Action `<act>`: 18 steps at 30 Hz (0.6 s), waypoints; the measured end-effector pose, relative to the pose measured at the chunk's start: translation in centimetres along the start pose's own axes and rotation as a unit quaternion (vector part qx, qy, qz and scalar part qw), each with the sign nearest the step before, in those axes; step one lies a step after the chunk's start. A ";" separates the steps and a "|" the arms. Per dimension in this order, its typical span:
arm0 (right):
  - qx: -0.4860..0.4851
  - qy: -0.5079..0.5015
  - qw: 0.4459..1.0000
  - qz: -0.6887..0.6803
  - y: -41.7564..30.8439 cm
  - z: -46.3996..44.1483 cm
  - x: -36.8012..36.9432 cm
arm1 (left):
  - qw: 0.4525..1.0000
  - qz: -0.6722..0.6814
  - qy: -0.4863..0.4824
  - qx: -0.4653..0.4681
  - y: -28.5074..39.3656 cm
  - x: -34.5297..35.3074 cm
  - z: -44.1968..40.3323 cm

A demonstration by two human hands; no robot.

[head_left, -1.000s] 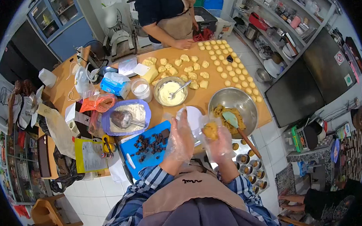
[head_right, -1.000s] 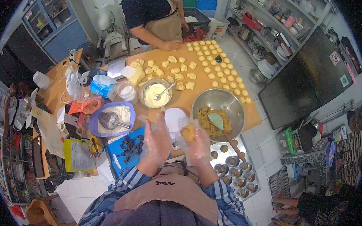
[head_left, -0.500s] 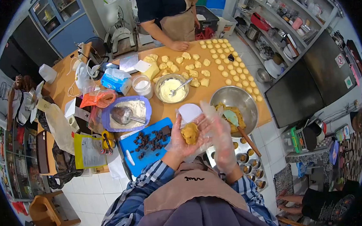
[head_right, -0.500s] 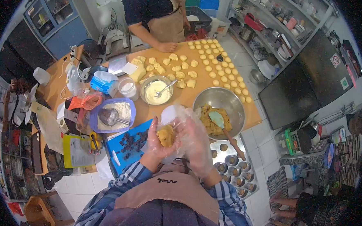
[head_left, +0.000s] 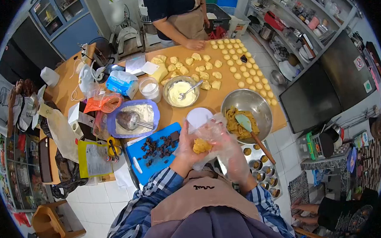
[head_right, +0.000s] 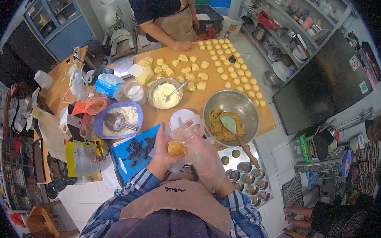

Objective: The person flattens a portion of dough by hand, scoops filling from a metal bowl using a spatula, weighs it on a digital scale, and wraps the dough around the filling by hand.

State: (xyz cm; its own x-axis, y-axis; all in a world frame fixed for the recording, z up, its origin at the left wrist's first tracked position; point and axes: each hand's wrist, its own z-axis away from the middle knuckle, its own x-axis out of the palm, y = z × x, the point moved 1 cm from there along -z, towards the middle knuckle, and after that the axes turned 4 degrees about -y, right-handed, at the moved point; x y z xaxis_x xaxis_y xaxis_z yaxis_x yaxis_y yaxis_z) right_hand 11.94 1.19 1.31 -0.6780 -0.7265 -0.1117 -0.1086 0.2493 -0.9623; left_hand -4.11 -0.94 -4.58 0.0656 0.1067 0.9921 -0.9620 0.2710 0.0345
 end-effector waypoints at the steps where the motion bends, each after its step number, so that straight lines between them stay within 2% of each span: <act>1: -0.003 0.012 0.999 -0.030 -0.5 -0.4 0.0 | 0.998 -0.004 -0.055 -0.020 0.0 0.1 0.1; 3: -0.011 0.035 0.995 -0.091 -1.6 -1.3 0.0 | 0.992 0.060 -0.105 -0.046 -0.2 0.8 0.0; 4: -0.032 0.003 0.999 0.027 -1.2 -1.6 -0.6 | 0.985 0.091 -0.131 -0.060 -0.4 1.2 -0.1; 6: -0.073 -0.060 0.961 0.259 -0.2 -2.0 -1.2 | 0.999 0.029 -0.021 -0.025 -0.8 1.7 -0.6; 7: -0.083 -0.053 0.956 0.277 0.2 -2.0 -0.7 | 0.999 -0.001 0.033 -0.007 -0.9 1.8 -0.7; 9: -0.102 -0.040 0.944 0.311 1.4 -1.7 0.8 | 0.998 -0.010 0.066 0.000 -0.9 1.1 -0.4; 10: -0.043 -0.049 0.974 0.218 4.8 -0.9 0.6 | 0.996 -0.014 0.083 0.004 -1.0 0.8 -0.3; 11: 0.014 -0.007 0.991 0.129 4.4 -0.9 0.4 | 0.996 0.004 0.094 0.004 -1.1 1.1 -0.3; 13: 0.129 0.076 0.987 -0.052 3.3 -0.9 0.2 | 0.992 0.040 0.116 0.006 -1.5 2.2 -0.3; 14: 0.166 0.103 0.964 -0.182 6.2 -0.3 -0.5 | 0.996 0.032 0.080 0.006 -1.5 2.2 -0.2; 16: 0.212 0.109 0.899 -0.367 5.2 -0.6 -1.5 | 1.000 0.015 0.005 0.006 -1.3 2.3 0.0; 17: 0.233 0.111 0.852 -0.455 4.5 -0.7 -1.8 | 0.998 -0.002 0.066 0.019 -1.1 2.3 0.0; 18: 0.232 0.126 0.850 -0.456 3.7 -0.7 -2.0 | 0.991 -0.019 0.126 0.031 -0.9 2.5 0.1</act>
State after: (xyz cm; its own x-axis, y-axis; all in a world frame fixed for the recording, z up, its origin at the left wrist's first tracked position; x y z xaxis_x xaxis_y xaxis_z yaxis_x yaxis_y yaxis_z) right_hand 12.43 3.97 -1.82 -0.6057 -0.3068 0.7342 -0.4141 -0.6664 -0.6201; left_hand -3.12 -1.01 -2.10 0.1591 0.3354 0.9285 -0.9714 0.2213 0.0865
